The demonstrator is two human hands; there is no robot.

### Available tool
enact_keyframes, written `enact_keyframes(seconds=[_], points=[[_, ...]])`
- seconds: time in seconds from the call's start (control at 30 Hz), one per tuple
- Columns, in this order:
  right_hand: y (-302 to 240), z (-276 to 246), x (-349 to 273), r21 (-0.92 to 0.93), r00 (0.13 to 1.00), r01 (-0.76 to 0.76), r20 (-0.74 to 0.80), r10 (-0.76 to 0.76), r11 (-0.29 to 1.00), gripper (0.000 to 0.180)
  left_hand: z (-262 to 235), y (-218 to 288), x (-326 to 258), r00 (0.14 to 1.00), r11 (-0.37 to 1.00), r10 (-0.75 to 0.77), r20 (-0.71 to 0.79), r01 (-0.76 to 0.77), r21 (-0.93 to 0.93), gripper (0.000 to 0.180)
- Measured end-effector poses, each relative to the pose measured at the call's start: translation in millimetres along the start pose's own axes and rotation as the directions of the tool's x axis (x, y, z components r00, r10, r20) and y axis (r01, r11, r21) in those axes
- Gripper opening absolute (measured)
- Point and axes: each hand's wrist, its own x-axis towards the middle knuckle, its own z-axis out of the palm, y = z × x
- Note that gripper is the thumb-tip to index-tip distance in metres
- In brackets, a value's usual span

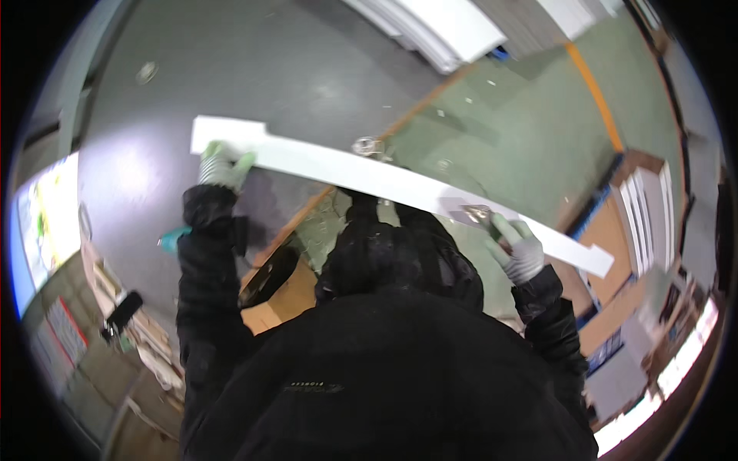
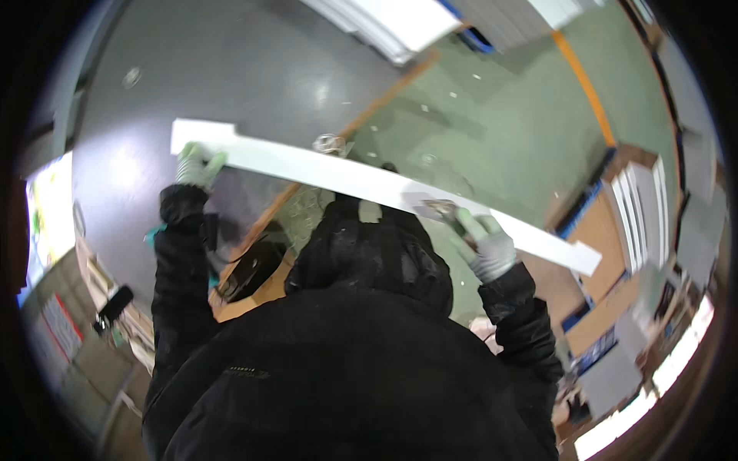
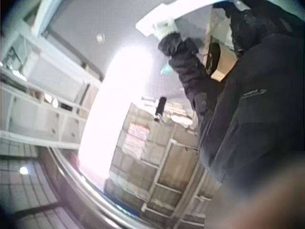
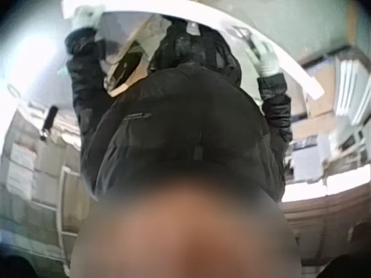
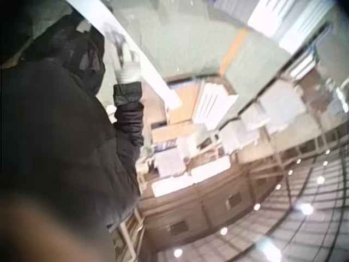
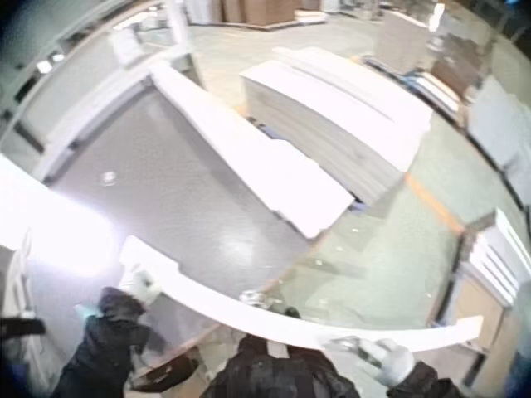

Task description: Heating, trimming, and machine-milling the edges of white furniture components.

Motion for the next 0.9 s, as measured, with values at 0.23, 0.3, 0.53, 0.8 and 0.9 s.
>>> enact_keyframes(seconds=[0.23, 0.3, 0.53, 0.8, 0.9], points=[[-60, 31, 143, -0.162, 0.89, 0.436, 0.221, -0.398, 0.885, 0.042, -35, 34, 10, 0.766, 0.824, -0.563, 0.311, 0.489, 0.287, 0.105], [-60, 31, 144, -0.195, 0.897, 0.385, 0.31, -0.316, 0.902, 0.041, -36, 34, 10, 0.756, 0.816, -0.578, 0.307, 0.523, 0.246, 0.105], [-95, 43, 181, -0.196, 0.9, 0.378, 0.308, -0.31, 0.905, 0.041, -31, 29, 8, 0.8, 0.832, -0.553, 0.233, 0.514, 0.208, 0.099], [-187, 73, 254, -0.114, 0.871, 0.403, 0.351, -0.343, 0.908, 0.041, -32, 32, 0, 0.797, 0.827, -0.558, 0.233, 0.509, 0.238, 0.1], [-209, 87, 280, -0.17, 0.873, 0.371, 0.398, -0.281, 0.913, 0.046, -49, 45, 17, 0.785, 0.871, -0.491, 0.379, 0.453, 0.189, 0.101]])
